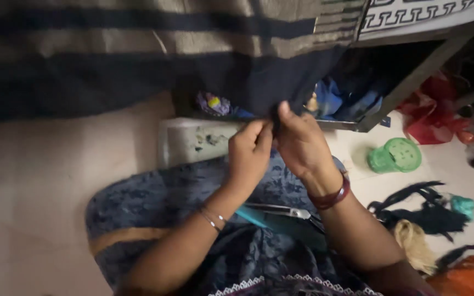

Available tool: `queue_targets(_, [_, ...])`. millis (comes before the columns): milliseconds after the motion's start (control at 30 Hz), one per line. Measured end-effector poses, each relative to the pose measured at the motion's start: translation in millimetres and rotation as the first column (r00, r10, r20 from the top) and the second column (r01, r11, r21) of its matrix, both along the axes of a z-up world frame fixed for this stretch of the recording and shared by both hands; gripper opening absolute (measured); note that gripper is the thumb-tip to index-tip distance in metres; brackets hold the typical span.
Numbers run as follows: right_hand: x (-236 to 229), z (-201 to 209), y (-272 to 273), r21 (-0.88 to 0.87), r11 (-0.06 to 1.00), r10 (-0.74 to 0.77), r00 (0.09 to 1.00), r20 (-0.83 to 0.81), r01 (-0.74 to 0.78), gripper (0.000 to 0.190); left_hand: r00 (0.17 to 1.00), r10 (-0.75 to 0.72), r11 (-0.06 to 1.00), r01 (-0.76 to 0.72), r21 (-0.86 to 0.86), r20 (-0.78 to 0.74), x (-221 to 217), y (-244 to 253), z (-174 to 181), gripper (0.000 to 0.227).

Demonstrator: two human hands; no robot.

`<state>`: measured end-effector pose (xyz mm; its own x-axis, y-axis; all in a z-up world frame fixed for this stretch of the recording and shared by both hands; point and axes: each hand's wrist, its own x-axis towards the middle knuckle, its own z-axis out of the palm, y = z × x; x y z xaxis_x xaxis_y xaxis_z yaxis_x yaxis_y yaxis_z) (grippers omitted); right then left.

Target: Attaching decorative beads and tassels to a piece of fabric using a needle and thread.

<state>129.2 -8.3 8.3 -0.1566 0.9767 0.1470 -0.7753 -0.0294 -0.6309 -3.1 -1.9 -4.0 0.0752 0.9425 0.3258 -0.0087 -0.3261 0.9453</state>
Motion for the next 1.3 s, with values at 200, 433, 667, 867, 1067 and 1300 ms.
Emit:
queue_targets(200, [-14, -14, 0, 0.001, 0.869, -0.460, 0.808, 0.369, 0.495, 0.028, 0.995, 0.014, 0.998, -0.007, 0.062, -0.103, -18, 9, -12, 0.022])
queue_targets(433, [-19, -29, -17, 0.198, 0.829, -0.543, 0.666, 0.511, 0.524, 0.023, 0.946, -0.274, 0.922, 0.310, -0.232, 0.176, -3, 36, 0, 0.038])
queue_targets(667, [-6, -4, -15, 0.167, 0.870, -0.456, 0.628, 0.631, 0.464, 0.019, 0.988, -0.145, 0.988, 0.143, 0.052, 0.045, 6, 22, -6, 0.026])
queue_targets(867, [-9, 7, 0, 0.009, 0.926, -0.355, 0.859, 0.369, 0.379, 0.020, 0.969, 0.082, 0.929, 0.010, 0.370, -0.231, -8, 15, -4, 0.017])
queue_targets(1067, [-16, -17, -13, 0.136, 0.838, -0.509, 0.668, 0.543, 0.528, 0.026, 0.978, -0.204, 0.979, 0.203, 0.022, 0.035, -13, 31, 28, 0.029])
queue_targets(1300, [-6, -6, -42, -0.025, 0.931, -0.320, 0.846, 0.427, 0.364, 0.029, 0.926, -0.301, 0.788, 0.375, -0.488, 0.226, 0, 40, 26, 0.046])
